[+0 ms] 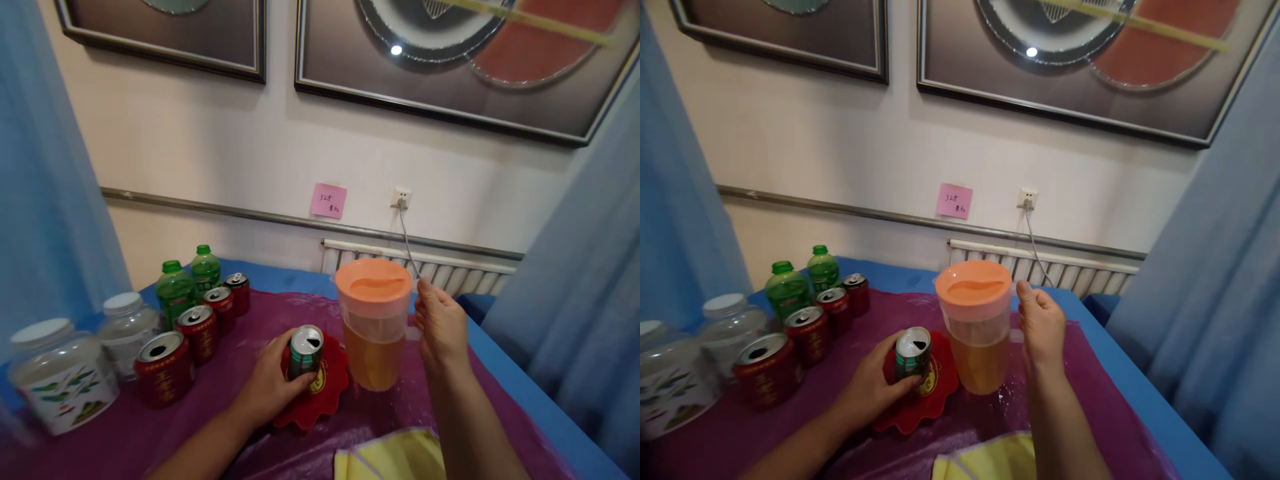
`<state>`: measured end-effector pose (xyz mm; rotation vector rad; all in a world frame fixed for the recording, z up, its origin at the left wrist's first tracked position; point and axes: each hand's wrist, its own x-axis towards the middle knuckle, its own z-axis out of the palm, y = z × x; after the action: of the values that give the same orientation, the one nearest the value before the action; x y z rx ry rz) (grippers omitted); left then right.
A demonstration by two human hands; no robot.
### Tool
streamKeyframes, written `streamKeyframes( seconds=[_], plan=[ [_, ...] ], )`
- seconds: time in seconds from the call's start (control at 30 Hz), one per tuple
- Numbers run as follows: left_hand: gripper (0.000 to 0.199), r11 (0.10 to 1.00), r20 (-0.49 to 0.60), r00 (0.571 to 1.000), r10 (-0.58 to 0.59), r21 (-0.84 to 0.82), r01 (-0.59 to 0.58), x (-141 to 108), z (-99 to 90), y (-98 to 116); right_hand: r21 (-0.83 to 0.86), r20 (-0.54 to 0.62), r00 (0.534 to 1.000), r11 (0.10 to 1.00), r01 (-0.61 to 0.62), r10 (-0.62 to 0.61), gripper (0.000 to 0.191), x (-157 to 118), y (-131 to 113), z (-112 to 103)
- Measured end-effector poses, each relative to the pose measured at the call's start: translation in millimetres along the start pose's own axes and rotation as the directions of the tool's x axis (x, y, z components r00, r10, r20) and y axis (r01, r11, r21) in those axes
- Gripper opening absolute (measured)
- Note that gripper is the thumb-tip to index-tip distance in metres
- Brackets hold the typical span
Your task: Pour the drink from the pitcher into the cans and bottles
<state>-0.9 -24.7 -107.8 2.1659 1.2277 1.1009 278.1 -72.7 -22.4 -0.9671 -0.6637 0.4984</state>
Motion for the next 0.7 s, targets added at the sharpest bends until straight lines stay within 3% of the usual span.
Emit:
streamKeyframes(
  seconds=[0.3, 0.7],
  plan=[
    [0.066, 0.999, 0.089, 0.996, -0.026, 0.044, 0.022, -4, -3.4, 3, -0.261, 0.144, 0.989, 0.964, 0.058, -0.020, 0.056, -3, -3, -28],
    [0.072, 0.997, 0.096, 0.992, -0.079, 0.028, 0.077, -10, -5.2, 8, -0.486, 0.127, 0.992, 0.872, 0.053, 0.011, 0.055, -6, 0, -29]
  ],
)
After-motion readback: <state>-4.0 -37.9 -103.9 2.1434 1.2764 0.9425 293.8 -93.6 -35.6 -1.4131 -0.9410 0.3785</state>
